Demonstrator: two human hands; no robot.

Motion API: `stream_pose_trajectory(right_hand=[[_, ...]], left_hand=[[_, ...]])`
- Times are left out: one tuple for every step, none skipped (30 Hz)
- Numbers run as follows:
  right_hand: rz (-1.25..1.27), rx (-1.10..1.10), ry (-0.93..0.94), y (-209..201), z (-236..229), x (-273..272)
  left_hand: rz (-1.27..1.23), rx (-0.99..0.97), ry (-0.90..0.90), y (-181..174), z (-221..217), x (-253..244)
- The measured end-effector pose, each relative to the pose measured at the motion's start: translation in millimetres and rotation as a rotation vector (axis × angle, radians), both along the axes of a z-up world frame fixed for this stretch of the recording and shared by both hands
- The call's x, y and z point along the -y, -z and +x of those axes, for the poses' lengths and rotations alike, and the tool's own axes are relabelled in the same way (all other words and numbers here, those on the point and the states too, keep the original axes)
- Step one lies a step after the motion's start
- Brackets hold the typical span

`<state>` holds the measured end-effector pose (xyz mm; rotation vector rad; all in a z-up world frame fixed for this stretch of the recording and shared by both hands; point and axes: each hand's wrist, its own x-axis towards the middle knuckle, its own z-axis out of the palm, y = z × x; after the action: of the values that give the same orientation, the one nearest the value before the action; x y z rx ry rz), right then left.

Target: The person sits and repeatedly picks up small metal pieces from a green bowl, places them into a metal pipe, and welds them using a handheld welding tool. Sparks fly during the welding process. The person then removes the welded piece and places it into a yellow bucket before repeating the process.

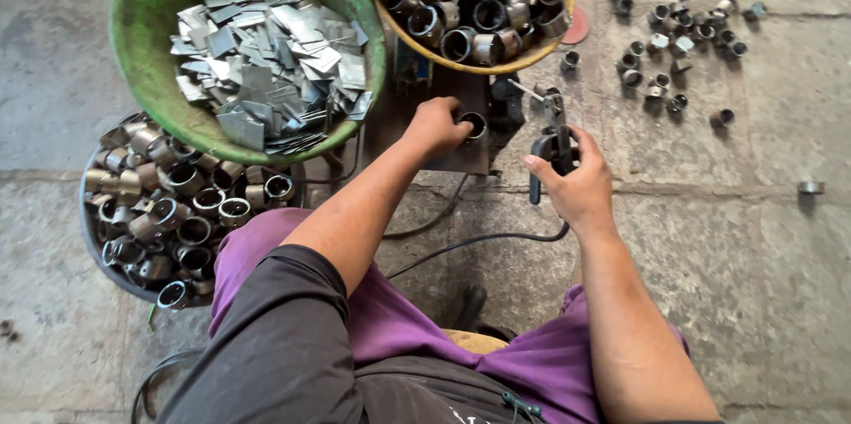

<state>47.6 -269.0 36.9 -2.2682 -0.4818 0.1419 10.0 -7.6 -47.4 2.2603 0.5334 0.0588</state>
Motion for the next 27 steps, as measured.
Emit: stream_pose_trajectory(right_hand=[[-0.003, -0.014, 0.000, 0, -1, -1], [-0.007, -0.027, 0.001, 0, -2, -1], [-0.012, -0.039, 0.002, 0, -3, -1], [-0.031, -0.031, -0.005, 0, -4, 1], [-0.049, -0.023, -0.011, -1, -5, 4], [-0.067, -0.013, -0.015, -1, -6, 4], [-0.088, -0.047, -0.013, -2, -7, 4], [-0.112, -0.081, -0.008, -3, -8, 6], [-0.136, -0.115, -0.002, -4, -9, 8], [-0.140, -0.102, -0.004, -5, -9, 8], [-0.144, -0.089, -0.006, -5, -10, 8], [-0.148, -0.078, -0.007, -5, -11, 8], [-0.166, -0.107, 0.001, -5, -11, 8], [-0.183, -0.134, 0.012, -5, -11, 8], [-0.199, -0.162, 0.023, -4, -11, 7], [-0.185, -0.153, 0.018, -3, -11, 7], [-0.171, -0.144, 0.013, -2, -10, 7], [-0.157, -0.135, 0.008, -1, -11, 7], [-0.151, -0.121, -0.002, 1, -13, 8], [-0.144, -0.103, -0.013, 1, -13, 8], [-0.137, -0.084, -0.023, 2, -14, 9], [-0.134, -0.078, -0.024, 2, -14, 10], [-0.131, -0.072, -0.026, 2, -15, 11], [-0.130, -0.067, -0.028, 2, -15, 12], [-0.112, -0.065, -0.024, 2, -15, 13], [-0.094, -0.065, -0.019, 3, -15, 14], [-0.076, -0.066, -0.014, 3, -14, 16]], left_hand=[[0.069, 0.040, 0.037, -11, -3, -3], [0.136, 0.080, 0.077, -23, -4, -6], [0.196, 0.031, 0.062, -36, -7, -13], [0.254, -0.021, 0.053, -49, -11, -23], [0.368, -0.011, 0.058, -62, -15, -37], [0.483, 0.000, 0.067, -75, -20, -55], [0.532, -0.046, 0.037, -86, -28, -74], [0.579, -0.091, 0.012, -94, -37, -90], [0.592, -0.126, -0.018, -98, -50, -101], [0.604, -0.160, -0.049, -100, -60, -110], [0.636, -0.183, -0.043, -99, -67, -116], [0.669, -0.207, -0.035, -96, -72, -121], [0.701, -0.231, -0.028, -91, -74, -123], [0.722, -0.228, -0.039, -86, -74, -124], [0.743, -0.224, -0.051, -82, -72, -124], [0.763, -0.222, -0.060, -78, -71, -124], [0.763, -0.204, -0.060, -75, -70, -126], [0.762, -0.188, -0.061, -73, -69, -126], [0.761, -0.171, -0.062, -73, -68, -126], [0.758, -0.162, -0.055, -73, -68, -126], [0.754, -0.152, -0.049, -74, -67, -126], [0.749, -0.141, -0.043, -74, -65, -125], [0.755, -0.180, -0.039, -74, -63, -125], [0.759, -0.222, -0.036, -74, -63, -125], [0.763, -0.263, -0.033, -73, -61, -127], [0.783, -0.263, -0.035, -72, -60, -128], [0.802, -0.263, -0.037, -71, -58, -130]])
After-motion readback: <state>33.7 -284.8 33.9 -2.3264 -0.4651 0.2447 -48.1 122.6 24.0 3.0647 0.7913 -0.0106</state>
